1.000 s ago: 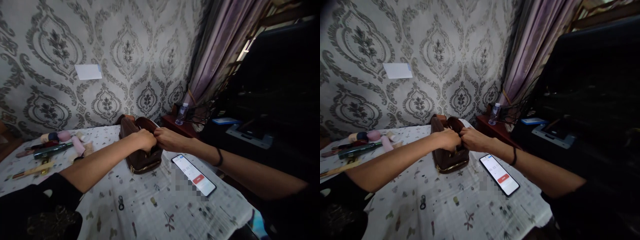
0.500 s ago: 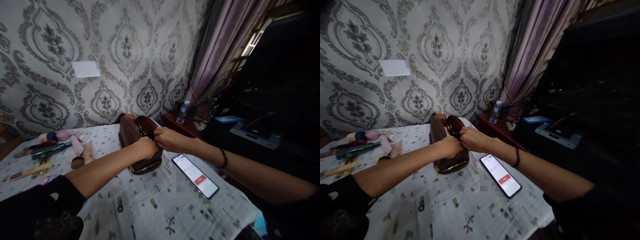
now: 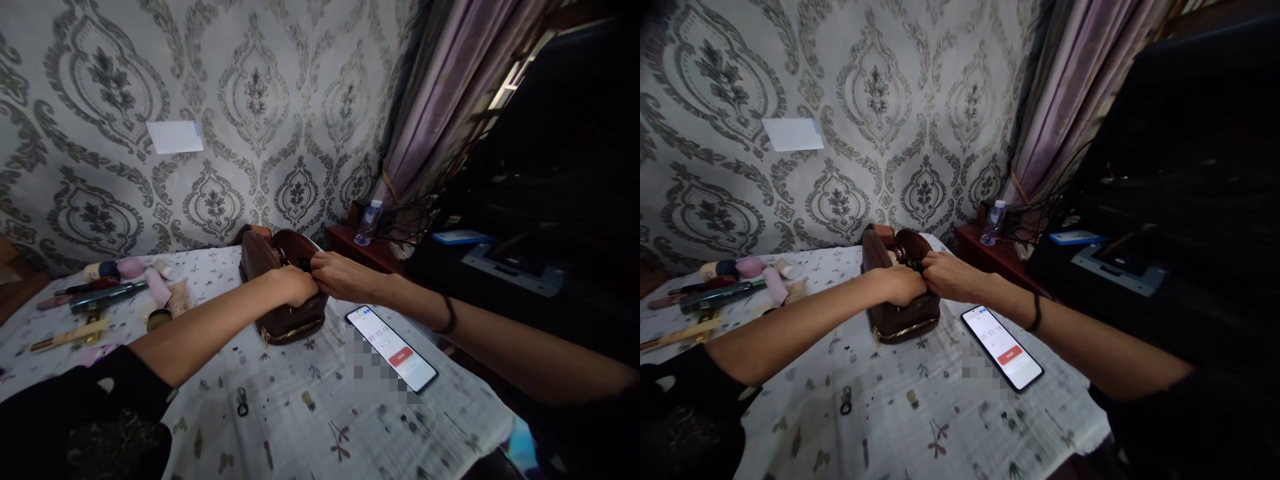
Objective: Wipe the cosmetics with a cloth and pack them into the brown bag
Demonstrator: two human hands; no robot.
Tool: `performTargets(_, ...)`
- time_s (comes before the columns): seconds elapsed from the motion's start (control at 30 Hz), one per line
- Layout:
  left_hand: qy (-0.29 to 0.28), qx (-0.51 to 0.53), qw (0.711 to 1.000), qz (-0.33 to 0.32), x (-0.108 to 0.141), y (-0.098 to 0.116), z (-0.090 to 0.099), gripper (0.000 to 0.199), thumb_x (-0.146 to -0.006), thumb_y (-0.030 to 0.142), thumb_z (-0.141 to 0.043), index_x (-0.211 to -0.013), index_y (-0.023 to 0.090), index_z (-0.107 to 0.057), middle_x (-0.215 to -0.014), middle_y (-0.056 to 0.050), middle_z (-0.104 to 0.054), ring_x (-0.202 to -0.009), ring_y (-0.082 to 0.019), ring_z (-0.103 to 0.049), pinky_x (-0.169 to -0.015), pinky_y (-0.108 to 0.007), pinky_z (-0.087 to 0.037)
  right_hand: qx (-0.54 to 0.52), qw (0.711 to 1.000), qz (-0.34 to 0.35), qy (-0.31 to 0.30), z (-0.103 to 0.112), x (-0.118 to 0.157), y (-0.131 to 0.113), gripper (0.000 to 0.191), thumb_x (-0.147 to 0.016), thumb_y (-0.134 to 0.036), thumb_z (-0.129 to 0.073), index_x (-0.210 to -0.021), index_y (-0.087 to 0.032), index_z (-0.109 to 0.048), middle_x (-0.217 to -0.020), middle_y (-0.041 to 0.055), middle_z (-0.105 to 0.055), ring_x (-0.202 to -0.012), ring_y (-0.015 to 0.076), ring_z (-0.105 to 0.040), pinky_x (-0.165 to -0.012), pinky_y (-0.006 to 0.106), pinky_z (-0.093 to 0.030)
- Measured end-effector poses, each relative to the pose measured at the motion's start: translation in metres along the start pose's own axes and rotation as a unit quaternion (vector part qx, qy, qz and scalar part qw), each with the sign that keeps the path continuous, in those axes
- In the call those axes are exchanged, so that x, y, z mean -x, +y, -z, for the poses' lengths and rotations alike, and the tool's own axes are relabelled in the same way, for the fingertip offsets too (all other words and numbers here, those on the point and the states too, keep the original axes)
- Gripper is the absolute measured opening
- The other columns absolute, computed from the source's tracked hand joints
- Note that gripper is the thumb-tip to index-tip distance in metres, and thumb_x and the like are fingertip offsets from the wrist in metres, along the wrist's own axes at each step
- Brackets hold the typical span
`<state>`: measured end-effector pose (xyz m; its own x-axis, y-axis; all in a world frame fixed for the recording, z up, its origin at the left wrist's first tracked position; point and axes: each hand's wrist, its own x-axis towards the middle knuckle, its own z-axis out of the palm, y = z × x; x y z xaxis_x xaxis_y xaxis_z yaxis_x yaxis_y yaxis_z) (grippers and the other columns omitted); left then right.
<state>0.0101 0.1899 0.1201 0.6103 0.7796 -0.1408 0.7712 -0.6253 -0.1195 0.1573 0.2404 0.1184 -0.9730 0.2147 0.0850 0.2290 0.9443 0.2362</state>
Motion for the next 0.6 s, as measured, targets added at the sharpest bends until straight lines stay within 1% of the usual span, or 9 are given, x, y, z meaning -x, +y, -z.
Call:
performTargets(0.07, -0.004, -0.006, 1.000, 0.012, 0.009, -0.005, 0.015, 0.011, -0.075, 0.005, -0.064, -0.078, 0.011, -0.072, -0.082, -0.014, -0.074, -0.075, -0.025, -0.071, -0.068, -0.032, -0.052, 0.002, 1.000, -0.008, 0.005, 0.000, 0.001, 0.000, 0.023, -0.091, -0.015, -0.052, -0.076, -0.012, -0.068, -0.085, 0.0113, -0.065, -0.083, 0.0200, -0.053, -0.076, 0.032, -0.039)
performTargets(0.1, 0.010, -0.005, 1.000, 0.014, 0.016, -0.009, 0.022, 0.012, -0.078, 0.006, -0.061, -0.079, 0.011, -0.072, -0.084, -0.014, -0.074, -0.078, -0.025, -0.070, -0.069, -0.032, -0.051, 0.003, 1.000, -0.009, 0.010, 0.000, 0.001, 0.000, 0.023, -0.091, -0.015, -0.051, -0.077, -0.012, -0.069, -0.086, 0.0115, -0.065, -0.084, 0.0203, -0.054, -0.076, 0.032, -0.039)
performTargets(0.17, 0.097, 0.026, 0.995, 0.000, 0.034, -0.015, 0.033, 0.015, -0.085, 0.011, -0.056, -0.083, 0.012, -0.070, -0.088, -0.011, -0.072, -0.084, -0.023, -0.068, -0.075, -0.030, -0.050, 0.011, 1.000, -0.005, 0.018, 0.001, 0.002, -0.001, 0.025, -0.092, -0.015, -0.049, -0.077, -0.013, -0.068, -0.086, 0.0115, -0.065, -0.087, 0.0211, -0.054, -0.075, 0.033, -0.039)
performTargets(0.23, 0.211, 0.086, 0.974, -0.002, 0.056, -0.020, 0.037, 0.017, -0.092, 0.018, -0.051, -0.090, 0.014, -0.068, -0.094, -0.007, -0.069, -0.089, -0.020, -0.065, -0.078, -0.028, -0.048, 0.022, 1.000, -0.001, 0.017, 0.003, 0.002, -0.003, 0.028, -0.093, -0.016, -0.048, -0.073, -0.015, -0.067, -0.085, 0.0109, -0.065, -0.087, 0.0216, -0.054, -0.074, 0.033, -0.038)
performTargets(0.27, 0.251, 0.121, 0.960, 0.010, 0.066, -0.021, 0.035, 0.018, -0.093, 0.021, -0.049, -0.092, 0.015, -0.067, -0.095, -0.005, -0.068, -0.088, -0.019, -0.064, -0.077, -0.028, -0.047, 0.026, 1.000, -0.002, 0.013, 0.003, 0.002, -0.003, 0.029, -0.094, -0.016, -0.047, -0.072, -0.015, -0.066, -0.085, 0.0106, -0.065, -0.087, 0.0216, -0.054, -0.074, 0.033, -0.038)
performTargets(0.3, 0.279, 0.156, 0.947, 0.027, 0.077, -0.021, 0.032, 0.019, -0.094, 0.023, -0.048, -0.093, 0.016, -0.066, -0.095, -0.004, -0.068, -0.087, -0.018, -0.064, -0.076, -0.027, -0.046, 0.030, 0.999, -0.004, 0.009, 0.004, 0.003, -0.004, 0.030, -0.095, -0.017, -0.047, -0.071, -0.015, -0.066, -0.085, 0.0102, -0.065, -0.087, 0.0215, -0.054, -0.074, 0.034, -0.037)
performTargets(0.37, 0.301, 0.207, 0.929, 0.060, 0.097, -0.018, 0.020, 0.019, -0.094, 0.025, -0.048, -0.094, 0.017, -0.065, -0.095, -0.003, -0.068, -0.085, -0.017, -0.063, -0.074, -0.026, -0.046, 0.036, 0.999, -0.004, 0.003, 0.004, 0.003, -0.004, 0.030, -0.096, -0.018, -0.046, -0.073, -0.015, -0.066, -0.085, 0.0097, -0.065, -0.086, 0.0213, -0.054, -0.074, 0.034, -0.037)
performTargets(0.47, 0.276, 0.242, 0.927, 0.080, 0.121, -0.011, -0.006, 0.020, -0.095, 0.028, -0.047, -0.092, 0.019, -0.065, -0.093, -0.002, -0.068, -0.085, -0.017, -0.063, -0.075, -0.025, -0.045, 0.040, 0.999, 0.006, 0.010, 0.003, 0.003, -0.004, 0.030, -0.096, -0.018, -0.046, -0.075, -0.015, -0.066, -0.086, 0.0100, -0.065, -0.085, 0.0208, -0.053, -0.075, 0.034, -0.036)
performTargets(0.6, 0.246, 0.266, 0.930, 0.071, 0.146, -0.001, -0.039, 0.023, -0.098, 0.029, -0.044, -0.094, 0.019, -0.064, -0.091, -0.004, -0.066, -0.085, -0.017, -0.062, -0.073, -0.026, -0.045, 0.039, 0.999, 0.005, 0.017, 0.002, 0.004, -0.004, 0.029, -0.097, -0.020, -0.045, -0.076, -0.016, -0.065, -0.085, 0.0092, -0.065, -0.088, 0.0207, -0.053, -0.080, 0.034, -0.035)
